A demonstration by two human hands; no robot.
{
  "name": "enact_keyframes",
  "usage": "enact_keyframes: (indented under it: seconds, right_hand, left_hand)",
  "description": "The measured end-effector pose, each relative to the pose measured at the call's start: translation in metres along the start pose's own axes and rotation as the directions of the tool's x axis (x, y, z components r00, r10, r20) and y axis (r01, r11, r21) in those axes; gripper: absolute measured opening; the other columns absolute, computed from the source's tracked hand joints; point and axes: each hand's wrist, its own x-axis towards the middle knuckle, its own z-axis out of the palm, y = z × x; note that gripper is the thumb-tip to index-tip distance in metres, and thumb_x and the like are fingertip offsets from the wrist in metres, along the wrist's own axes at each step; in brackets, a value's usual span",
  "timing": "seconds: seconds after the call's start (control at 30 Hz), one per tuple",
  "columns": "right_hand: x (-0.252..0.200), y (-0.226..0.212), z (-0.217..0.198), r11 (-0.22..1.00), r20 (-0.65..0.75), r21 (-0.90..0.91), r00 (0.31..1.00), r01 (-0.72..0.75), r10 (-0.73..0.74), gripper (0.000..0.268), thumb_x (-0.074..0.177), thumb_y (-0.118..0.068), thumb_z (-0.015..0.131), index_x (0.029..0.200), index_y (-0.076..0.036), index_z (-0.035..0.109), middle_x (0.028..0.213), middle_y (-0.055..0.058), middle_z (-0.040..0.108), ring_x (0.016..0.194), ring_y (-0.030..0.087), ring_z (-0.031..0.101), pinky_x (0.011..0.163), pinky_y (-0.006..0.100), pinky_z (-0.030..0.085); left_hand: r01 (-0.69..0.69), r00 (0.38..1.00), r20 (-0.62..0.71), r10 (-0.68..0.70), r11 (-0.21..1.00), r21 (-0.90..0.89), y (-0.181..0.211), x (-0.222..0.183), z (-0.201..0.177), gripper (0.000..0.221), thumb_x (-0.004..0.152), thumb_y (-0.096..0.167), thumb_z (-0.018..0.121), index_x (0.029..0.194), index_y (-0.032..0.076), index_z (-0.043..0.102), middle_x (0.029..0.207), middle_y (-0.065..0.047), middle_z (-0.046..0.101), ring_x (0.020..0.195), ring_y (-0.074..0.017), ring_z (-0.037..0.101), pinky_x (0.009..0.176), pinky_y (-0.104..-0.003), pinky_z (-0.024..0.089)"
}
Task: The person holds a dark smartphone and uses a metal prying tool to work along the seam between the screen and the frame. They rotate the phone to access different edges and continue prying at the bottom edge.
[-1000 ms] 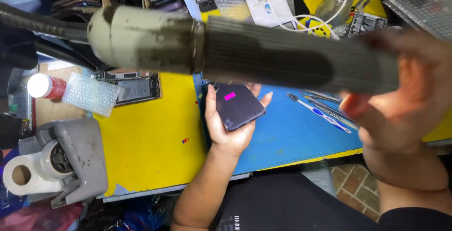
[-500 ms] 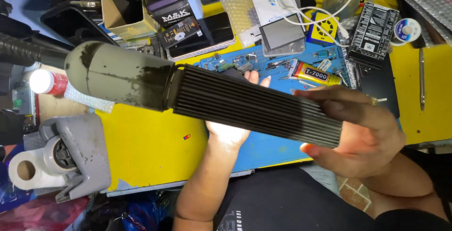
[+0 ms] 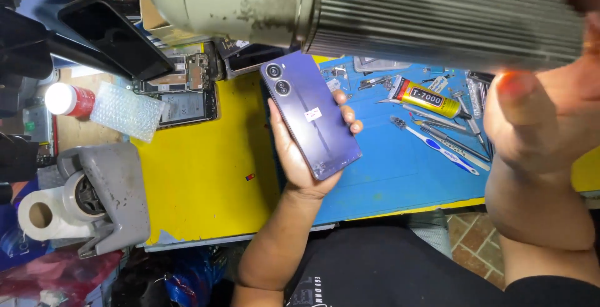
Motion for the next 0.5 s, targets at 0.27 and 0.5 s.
enact_keyframes:
  seconds: [0.27,0.5]
  right_hand:
    - [-0.068,-0.01,0.03,0.937,-0.013,0.148,0.947,-0.317,0.322,0.053,0.094,-0.013,0.055,0.147,-0.007,0.047,0.145,0.012,0.048,0.127,0.038,0.053,0.095,0.055,0.06]
    - [-0.134,0.012,0.056,0.572,0.206,0.334,0.65,-0.749,0.731,0.042,0.094,-0.002,0.061,0.133,0.013,0.06,0.115,0.026,0.072,0.1,0.025,0.072,0.088,0.042,0.062]
  left_hand:
    - [-0.14,0.985,-0.047,0.168,0.923,0.359,-0.003,-0.002,-0.025,0.056,0.102,0.048,0.053,0.145,0.012,0.043,0.103,-0.007,0.055,0.081,-0.0174,0.056,0.069,-0.034,0.051]
    - [-0.289,0.881,-0.05,0.471,0.62,0.729,-0.002,-0.001,-0.034,0.055,0.097,0.002,0.069,0.146,0.009,0.045,0.114,-0.009,0.066,0.102,-0.0169,0.065,0.093,-0.035,0.06]
